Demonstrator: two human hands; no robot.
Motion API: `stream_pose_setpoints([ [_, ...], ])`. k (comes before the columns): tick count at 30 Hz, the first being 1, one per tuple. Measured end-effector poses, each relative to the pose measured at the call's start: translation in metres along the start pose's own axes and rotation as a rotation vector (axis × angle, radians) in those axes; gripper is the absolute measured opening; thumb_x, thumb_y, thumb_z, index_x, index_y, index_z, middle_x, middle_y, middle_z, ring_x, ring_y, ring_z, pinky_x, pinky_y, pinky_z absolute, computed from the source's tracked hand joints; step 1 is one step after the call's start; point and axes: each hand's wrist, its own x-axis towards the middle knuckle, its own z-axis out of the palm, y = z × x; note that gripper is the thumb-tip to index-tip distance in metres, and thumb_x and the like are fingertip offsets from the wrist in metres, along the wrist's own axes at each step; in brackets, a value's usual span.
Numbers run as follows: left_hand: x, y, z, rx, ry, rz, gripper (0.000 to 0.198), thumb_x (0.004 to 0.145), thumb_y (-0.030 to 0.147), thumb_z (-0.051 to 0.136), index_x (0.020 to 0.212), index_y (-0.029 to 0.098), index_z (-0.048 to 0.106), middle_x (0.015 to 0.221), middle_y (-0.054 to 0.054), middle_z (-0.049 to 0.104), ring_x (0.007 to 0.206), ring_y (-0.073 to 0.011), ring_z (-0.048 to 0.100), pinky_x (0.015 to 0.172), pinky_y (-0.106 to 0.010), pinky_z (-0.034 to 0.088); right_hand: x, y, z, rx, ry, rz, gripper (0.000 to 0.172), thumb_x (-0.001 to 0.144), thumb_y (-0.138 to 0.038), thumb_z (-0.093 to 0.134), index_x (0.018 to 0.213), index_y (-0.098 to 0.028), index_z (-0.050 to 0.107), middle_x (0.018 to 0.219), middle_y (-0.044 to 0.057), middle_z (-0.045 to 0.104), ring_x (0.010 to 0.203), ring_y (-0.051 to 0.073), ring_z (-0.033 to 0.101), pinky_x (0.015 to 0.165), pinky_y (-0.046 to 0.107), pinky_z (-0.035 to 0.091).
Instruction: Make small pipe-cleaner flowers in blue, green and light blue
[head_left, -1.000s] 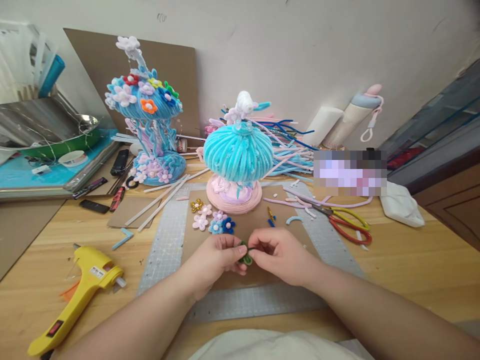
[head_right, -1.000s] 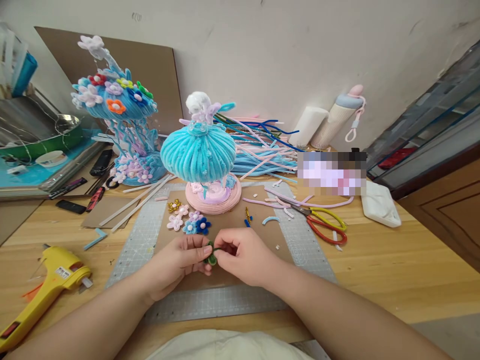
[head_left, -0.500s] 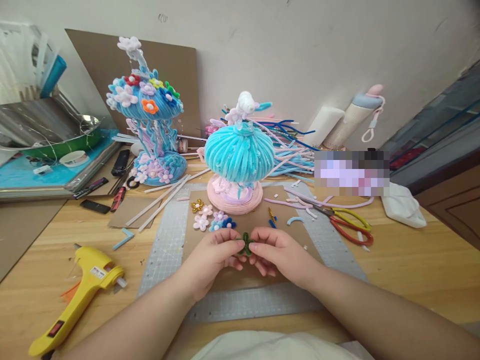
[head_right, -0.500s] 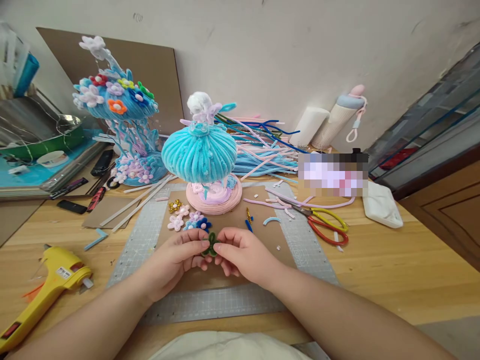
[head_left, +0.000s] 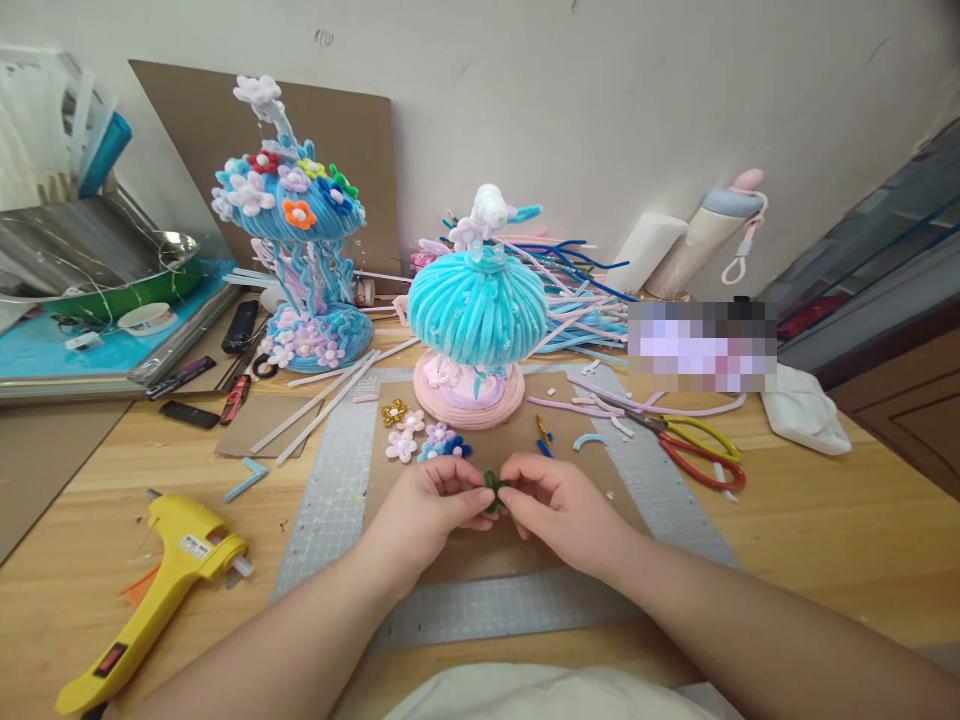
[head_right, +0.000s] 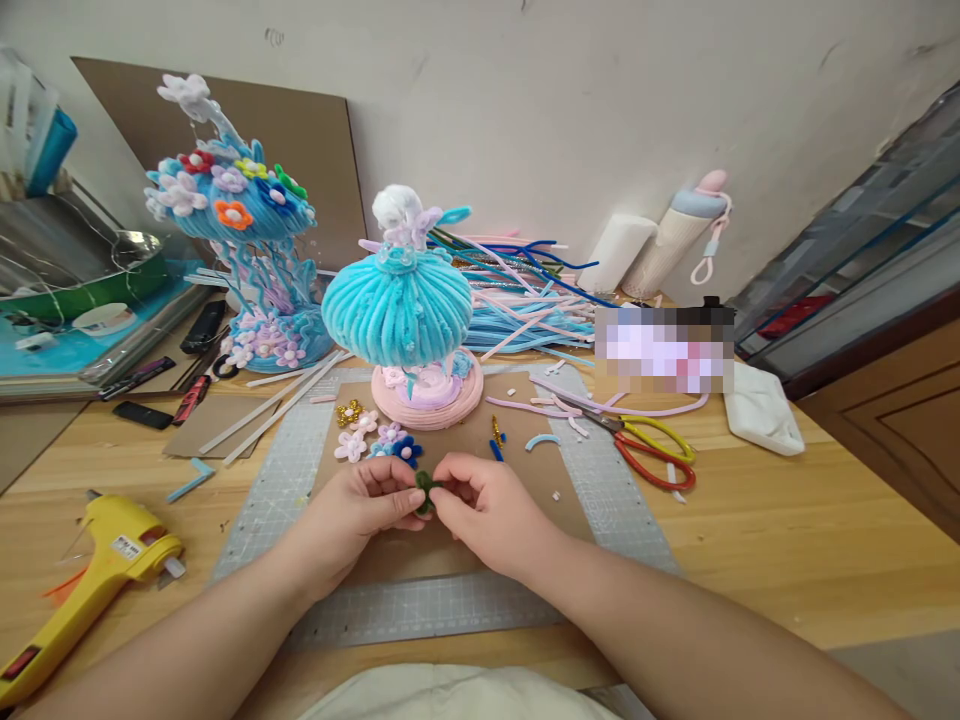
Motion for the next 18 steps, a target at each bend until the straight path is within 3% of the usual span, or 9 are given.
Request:
stream_pose_setpoints([
  [4, -0.0021, 0.0038, -0.0005, -0.035, 0.012, -0.022, 0.021, 0.063, 0.029, 0.076, 0.072, 0.012, 0.066, 0.064, 0.0, 0.062, 0.059, -0.0072, 0.053, 0.058, -0.02, 0.042, 0.0016, -0.0027, -0.0025, 0.203, -0.016, 0.114, 0.017, 0.076, -0.032, 0.056, 0.073, -0.018, 0.049, 0.056, -0.006, 0.052, 0.039, 0.006, 0.045, 0.035, 0.016, 0.028],
  [8, -0.0038, 0.007, 0.0024, -0.114, -0.011, -0.058, 0.023, 0.063, 0.027, 0.076, 0.076, 0.013, 0.063, 0.064, 0.001, 0.06, 0.055, -0.0069, 0.051, 0.052, -0.019, 0.039, 0.0026, -0.0032, -0.0032, 0.403, -0.086, 0.197, 0.021, 0.077, -0.036, 0.058, 0.075, -0.018, 0.048, 0.055, -0.005, 0.054, 0.037, 0.005, 0.045, 0.033, 0.014, 0.026],
  [12, -0.003, 0.0056, 0.0034, -0.085, -0.013, 0.047, 0.022, 0.066, 0.027, 0.075, 0.074, 0.014, 0.059, 0.061, 0.002, 0.058, 0.057, -0.0081, 0.054, 0.056, -0.021, 0.042, 0.0017, -0.0014, -0.0022, 0.421, -0.187, 0.205, 0.024, 0.078, -0.037, 0.06, 0.076, -0.015, 0.052, 0.064, -0.001, 0.06, 0.04, 0.005, 0.049, 0.033, 0.013, 0.028],
  [18, -0.0032, 0.0056, 0.0027, -0.029, -0.067, 0.008, 0.026, 0.067, 0.033, 0.073, 0.073, 0.014, 0.057, 0.062, 0.001, 0.059, 0.058, -0.0101, 0.055, 0.057, -0.023, 0.045, 0.0011, -0.0013, -0.0022, 0.427, -0.164, 0.2, 0.022, 0.077, -0.035, 0.06, 0.071, -0.016, 0.05, 0.062, -0.002, 0.06, 0.039, 0.005, 0.049, 0.033, 0.013, 0.03],
])
